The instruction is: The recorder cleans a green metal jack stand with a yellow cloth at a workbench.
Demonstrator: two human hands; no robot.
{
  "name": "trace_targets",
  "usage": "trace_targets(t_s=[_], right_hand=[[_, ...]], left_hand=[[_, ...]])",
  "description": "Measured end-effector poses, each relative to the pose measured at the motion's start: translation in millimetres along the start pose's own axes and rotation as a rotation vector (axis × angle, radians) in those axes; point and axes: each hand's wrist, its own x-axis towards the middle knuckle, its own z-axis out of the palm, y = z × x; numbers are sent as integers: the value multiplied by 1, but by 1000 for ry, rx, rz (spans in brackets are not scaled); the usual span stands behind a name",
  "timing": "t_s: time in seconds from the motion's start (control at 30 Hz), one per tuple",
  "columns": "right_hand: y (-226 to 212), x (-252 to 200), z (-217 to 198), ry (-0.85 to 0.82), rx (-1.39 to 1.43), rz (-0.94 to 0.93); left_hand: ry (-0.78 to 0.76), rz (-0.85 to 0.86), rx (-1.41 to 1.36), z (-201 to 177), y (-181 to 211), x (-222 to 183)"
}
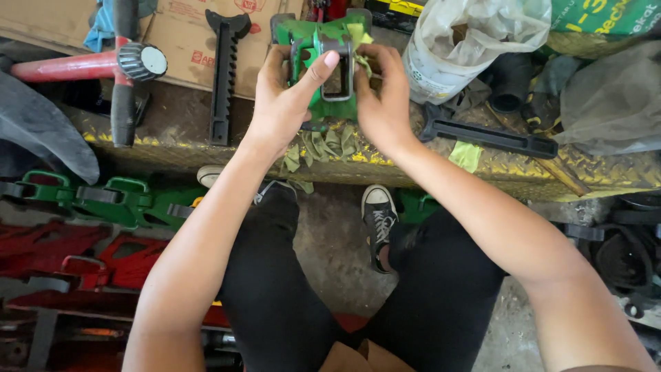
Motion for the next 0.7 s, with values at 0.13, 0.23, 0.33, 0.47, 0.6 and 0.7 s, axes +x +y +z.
trace_targets(t_s=[0.13, 0.23, 0.33, 0.47, 0.6, 0.7], right_hand=[[-16, -6, -2, -25, 147, -35], [-4, -3, -1, -29, 157, -11], [6, 0, 2, -29, 35, 116], [9, 2, 1, -71, 89, 154], [6, 5, -4, -82, 116, 150], [11, 10, -4, -65, 225, 178]], left_hand=[[-22, 33, -15, -1, -4, 2], [-26, 47, -16, 0, -3, 3], [-11, 20, -22, 1, -1, 3], [-2, 15, 3, 0, -3, 1], [-12, 26, 32, 1, 1, -3], [-49, 1, 52, -2, 2, -4]])
